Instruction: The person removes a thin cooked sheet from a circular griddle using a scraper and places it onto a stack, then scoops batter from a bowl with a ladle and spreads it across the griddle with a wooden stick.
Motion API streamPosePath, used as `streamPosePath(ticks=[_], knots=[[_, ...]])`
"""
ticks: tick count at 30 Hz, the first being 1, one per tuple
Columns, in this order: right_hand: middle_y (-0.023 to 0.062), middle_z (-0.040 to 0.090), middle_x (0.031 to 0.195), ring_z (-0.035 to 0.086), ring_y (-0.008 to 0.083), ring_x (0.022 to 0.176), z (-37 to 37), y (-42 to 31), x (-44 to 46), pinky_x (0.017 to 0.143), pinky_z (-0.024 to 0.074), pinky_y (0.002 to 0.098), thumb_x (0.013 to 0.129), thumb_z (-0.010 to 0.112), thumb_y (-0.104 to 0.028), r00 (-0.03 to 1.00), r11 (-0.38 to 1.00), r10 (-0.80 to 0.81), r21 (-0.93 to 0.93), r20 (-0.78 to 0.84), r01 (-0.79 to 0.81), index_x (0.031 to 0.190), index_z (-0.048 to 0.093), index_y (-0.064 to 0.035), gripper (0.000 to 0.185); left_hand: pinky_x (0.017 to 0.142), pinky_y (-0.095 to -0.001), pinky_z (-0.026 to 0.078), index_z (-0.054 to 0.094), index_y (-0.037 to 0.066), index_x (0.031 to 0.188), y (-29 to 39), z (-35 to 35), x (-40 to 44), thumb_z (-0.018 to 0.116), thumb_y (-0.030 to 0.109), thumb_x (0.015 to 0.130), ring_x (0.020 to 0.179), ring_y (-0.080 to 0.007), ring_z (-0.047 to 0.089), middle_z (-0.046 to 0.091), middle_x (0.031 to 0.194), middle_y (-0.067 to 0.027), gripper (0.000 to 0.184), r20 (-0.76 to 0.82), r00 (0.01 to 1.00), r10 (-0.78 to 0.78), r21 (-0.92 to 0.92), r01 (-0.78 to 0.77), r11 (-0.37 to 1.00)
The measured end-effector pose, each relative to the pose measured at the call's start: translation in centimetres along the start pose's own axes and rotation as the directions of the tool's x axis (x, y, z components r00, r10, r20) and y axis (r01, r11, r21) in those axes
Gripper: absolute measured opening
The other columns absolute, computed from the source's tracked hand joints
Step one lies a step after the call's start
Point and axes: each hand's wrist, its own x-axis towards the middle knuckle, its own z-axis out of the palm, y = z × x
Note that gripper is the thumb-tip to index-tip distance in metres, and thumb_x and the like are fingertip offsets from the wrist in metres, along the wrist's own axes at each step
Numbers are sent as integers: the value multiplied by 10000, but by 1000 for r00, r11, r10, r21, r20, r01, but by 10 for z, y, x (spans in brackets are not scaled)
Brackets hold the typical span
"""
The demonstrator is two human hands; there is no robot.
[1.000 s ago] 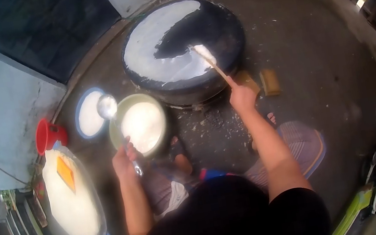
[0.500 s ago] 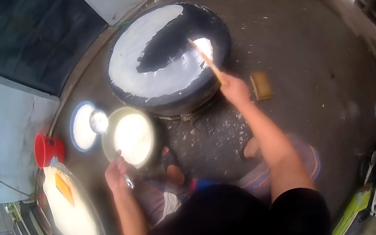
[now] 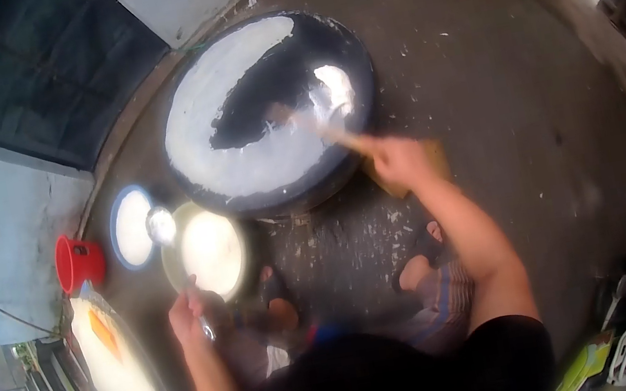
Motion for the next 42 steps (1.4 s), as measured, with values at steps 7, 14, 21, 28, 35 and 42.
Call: streamPosePath(ticks=[7,14,21,28,35,42], knots=[[57,482,608,523,234,562,7,100,63,511,445,354,692,540,-73,936,932,-277,-298,-217,207,1114,558,-260,461,422,-227,323,413,-85,1096,-1,6,12,357,126,889,524,-127,373,450,719,-91,301,-2,999,-39,-65,38,997],[63,545,648,547,244,590,3,95,83,560,455,344,697,534,-108,963,964,-266,3,-43,267,1043,604,-269,388,416,-209,315,417,-90,1106,0,17,25,336,131,899,523,-111,368,451,718,-88,313,-143,989,18,-69,-28,997],[74,567,728,561,272,734,24,89,175,618,454,370,743,512,-138,992,986,-75,-154,-105,58,1077,574,-291,372,419,-209,318,423,-95,1109,-1,22,33,335,144,900,524,-107,373,459,720,-88,330,-92,994,-58,-122,46,991],[73,524,698,538,252,698,16,157,170,612,444,363,719,509,-64,978,952,-206,-239,-38,192,1106,549,-331,472,426,-216,317,431,-82,1113,5,21,35,348,151,893,519,-107,373,470,721,-80,331,-143,989,-48,-122,30,992],[83,555,878,552,274,826,37,82,229,711,447,371,754,431,-53,991,997,-77,-20,-110,75,1104,557,-269,430,427,-221,318,427,-83,1119,5,20,39,358,150,890,517,-106,377,485,727,-90,334,-132,991,-22,-72,13,997],[87,532,809,538,266,791,18,186,217,706,450,367,675,492,32,984,958,-96,-281,-149,50,1130,543,-286,558,426,-217,318,416,-91,1128,4,25,35,361,145,890,512,-107,375,483,730,-93,339,-102,994,-46,-131,33,991]])
